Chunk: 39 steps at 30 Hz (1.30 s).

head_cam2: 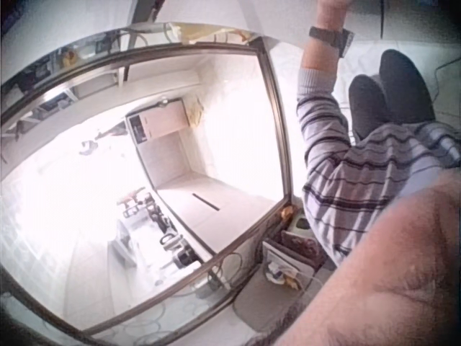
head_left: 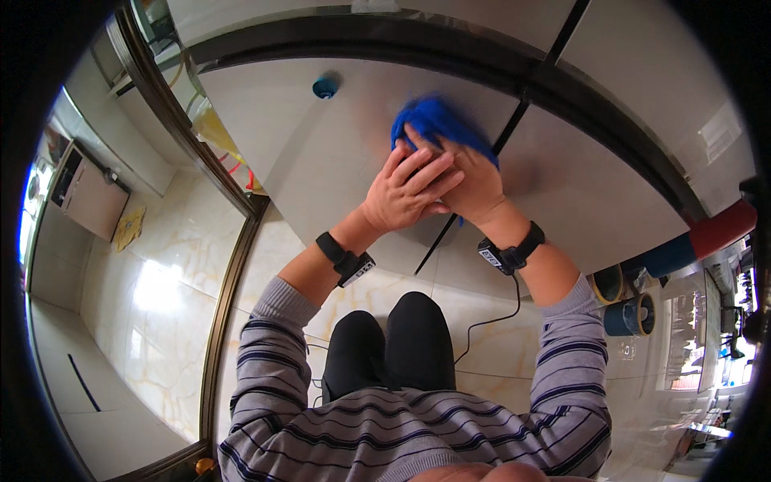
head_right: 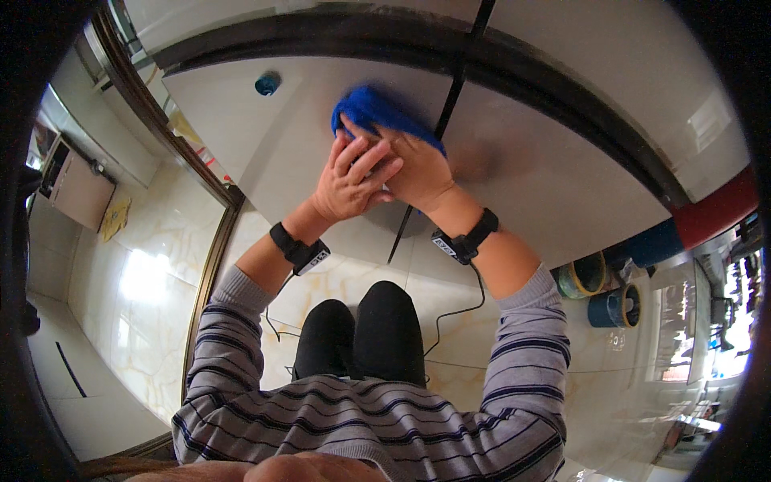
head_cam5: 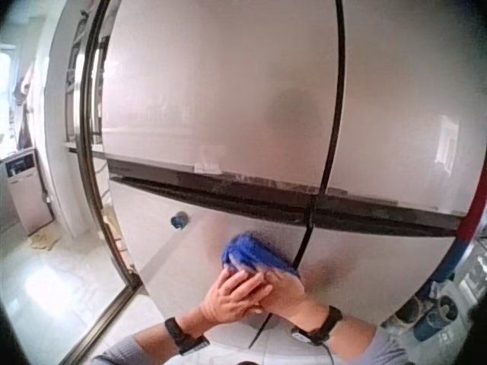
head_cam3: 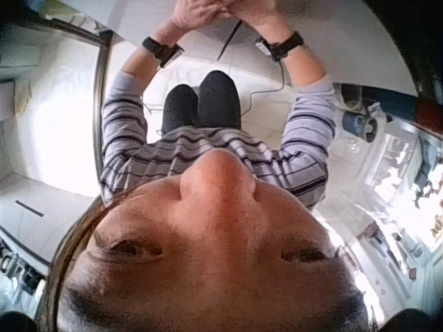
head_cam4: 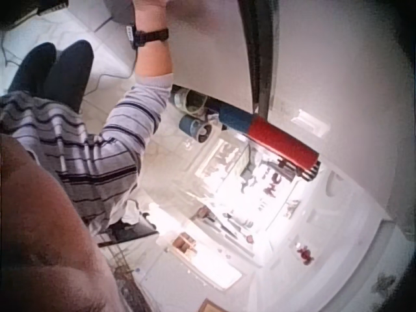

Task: The person wets a blue cloth at the sink, wrings it, and wipes the exterior of a white refrigerator door. The person then returns to the sink with the cloth.

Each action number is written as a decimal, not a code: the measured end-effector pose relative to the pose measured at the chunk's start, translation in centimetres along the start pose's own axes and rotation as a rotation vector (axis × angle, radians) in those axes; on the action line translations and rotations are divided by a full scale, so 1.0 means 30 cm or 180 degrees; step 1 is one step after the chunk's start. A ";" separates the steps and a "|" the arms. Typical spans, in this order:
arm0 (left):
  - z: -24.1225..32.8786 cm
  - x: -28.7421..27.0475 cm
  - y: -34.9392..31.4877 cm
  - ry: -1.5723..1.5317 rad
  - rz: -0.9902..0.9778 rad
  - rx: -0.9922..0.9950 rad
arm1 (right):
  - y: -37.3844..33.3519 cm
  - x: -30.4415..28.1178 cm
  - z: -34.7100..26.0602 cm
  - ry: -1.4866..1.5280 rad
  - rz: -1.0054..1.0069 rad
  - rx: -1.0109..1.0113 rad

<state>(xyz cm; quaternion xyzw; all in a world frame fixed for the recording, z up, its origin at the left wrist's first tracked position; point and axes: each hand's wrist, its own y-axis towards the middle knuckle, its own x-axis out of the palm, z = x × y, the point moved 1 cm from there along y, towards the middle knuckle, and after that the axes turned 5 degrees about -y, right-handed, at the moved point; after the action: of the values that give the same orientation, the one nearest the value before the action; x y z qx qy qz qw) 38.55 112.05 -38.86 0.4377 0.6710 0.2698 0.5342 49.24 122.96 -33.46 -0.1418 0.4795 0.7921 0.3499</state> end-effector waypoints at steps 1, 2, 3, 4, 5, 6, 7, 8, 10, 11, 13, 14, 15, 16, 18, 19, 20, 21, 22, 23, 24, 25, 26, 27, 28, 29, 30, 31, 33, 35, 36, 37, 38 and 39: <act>0.013 0.017 -0.052 -0.0062 -0.0108 -0.0120 | -0.026 0.027 -0.027 0.0150 -0.0256 -0.0105; 0.031 0.027 -0.103 -0.0120 -0.0212 -0.0239 | -0.045 0.054 -0.053 0.0130 -0.0265 -0.0211; 0.050 0.031 -0.151 -0.0172 -0.0311 -0.0358 | -0.062 0.080 -0.080 0.0154 -0.0287 -0.0312; 0.072 0.027 -0.195 -0.0152 -0.0390 -0.0412 | -0.078 0.099 -0.111 0.0239 -0.0320 -0.0378; 0.094 0.017 -0.232 -0.0267 -0.0488 -0.0547 | -0.092 0.113 -0.142 0.0884 -0.0551 -0.0144; 0.115 0.002 -0.263 -0.0378 -0.0582 -0.0676 | -0.105 0.119 -0.171 0.1579 -0.0789 0.0126; 0.129 -0.014 -0.285 -0.0465 -0.0627 -0.0763 | -0.112 0.126 -0.193 0.2199 -0.1293 0.0438; 0.140 -0.029 -0.298 -0.0628 -0.0682 -0.0843 | -0.120 0.112 -0.191 0.2498 -0.1014 0.0451; 0.146 -0.039 -0.294 -0.0951 -0.0568 -0.0960 | -0.107 0.088 -0.179 0.2277 -0.0615 -0.0073; 0.144 -0.037 -0.283 -0.1102 -0.0541 -0.1046 | -0.093 0.077 -0.164 0.2112 -0.0553 -0.0348; 0.143 -0.016 -0.234 -0.1324 0.0273 -0.1001 | -0.083 0.039 -0.124 0.1637 -0.0197 -0.0203; 0.141 -0.005 -0.209 -0.1289 0.0542 -0.1085 | -0.084 0.013 -0.086 0.1312 -0.0200 -0.0247; 0.146 0.004 -0.182 -0.1236 0.0818 -0.1145 | -0.084 -0.013 -0.048 0.1013 -0.0106 -0.0289; 0.156 0.006 -0.162 -0.0978 0.0870 -0.0940 | -0.080 -0.029 -0.032 0.0820 0.0036 -0.0239; 0.200 0.005 -0.120 -0.0650 0.0862 -0.0559 | -0.071 -0.053 -0.014 0.0424 0.0355 -0.0130; 0.219 0.008 -0.096 -0.0725 0.0925 -0.0332 | -0.067 -0.065 -0.008 0.0368 0.0283 0.0118; 0.235 0.017 -0.066 -0.1125 0.0970 -0.0439 | -0.061 -0.075 -0.011 0.0154 0.0388 0.0192; 0.253 0.032 -0.035 -0.1513 0.0996 -0.0569 | -0.055 -0.088 -0.013 -0.0062 0.0462 0.0276; 0.250 0.052 -0.005 -0.1570 0.1136 -0.0733 | -0.049 -0.098 -0.013 0.0016 0.0351 0.0307; 0.240 0.071 0.015 -0.1404 0.1218 -0.0826 | -0.045 -0.113 -0.008 0.0276 0.0177 0.0284; 0.241 0.085 0.025 -0.1571 0.1328 -0.0987 | -0.041 -0.132 0.009 0.0543 0.0072 0.0230; 0.236 0.101 0.027 -0.1770 0.1385 -0.1214 | -0.040 -0.150 0.030 0.0829 -0.0026 0.0186; 0.229 0.113 0.021 -0.1484 0.1316 -0.1262 | -0.049 -0.174 0.053 0.1289 -0.0158 0.0213; 0.220 0.124 0.012 -0.1241 0.1223 -0.1352 | -0.070 -0.204 0.070 0.1178 0.0023 0.0262; 0.206 0.136 0.005 -0.0981 0.1178 -0.1395 | -0.095 -0.231 0.089 0.1048 0.0156 0.0343; 0.192 0.146 0.004 -0.0589 0.0967 -0.1273 | -0.116 -0.245 0.110 0.0886 0.0163 0.0489; 0.178 0.151 0.002 -0.0190 0.0793 -0.1119 | -0.132 -0.250 0.129 0.0734 0.0330 0.0394; 0.166 0.149 0.004 0.0241 0.0670 -0.0930 | -0.150 -0.249 0.149 0.0557 0.0357 0.0362; 0.120 0.128 0.012 0.0263 0.0413 -0.0879 | -0.182 -0.235 0.176 0.0346 0.0385 0.0241; 0.074 0.092 0.043 0.0071 0.0348 -0.0888 | -0.212 -0.223 0.196 0.0308 0.0407 0.0077; 0.035 0.060 0.051 -0.0113 0.0493 -0.1058 | -0.225 -0.220 0.208 0.0313 0.0414 0.0077; -0.012 0.039 0.068 0.0156 0.0261 -0.1076 | -0.234 -0.216 0.215 0.0341 0.0445 0.0070; -0.059 0.014 0.081 0.0217 0.0273 -0.1047 | -0.241 -0.210 0.220 0.0360 0.0490 0.0059; -0.091 -0.013 0.081 0.0335 0.0324 -0.0975 | -0.247 -0.206 0.223 0.0382 0.0519 0.0030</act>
<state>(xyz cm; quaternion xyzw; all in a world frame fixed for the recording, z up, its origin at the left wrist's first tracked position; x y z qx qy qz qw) 36.69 113.13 -35.89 0.3698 0.6261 0.4183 0.5444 59.52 128.31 -31.53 -0.1478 0.5133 0.8058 0.2556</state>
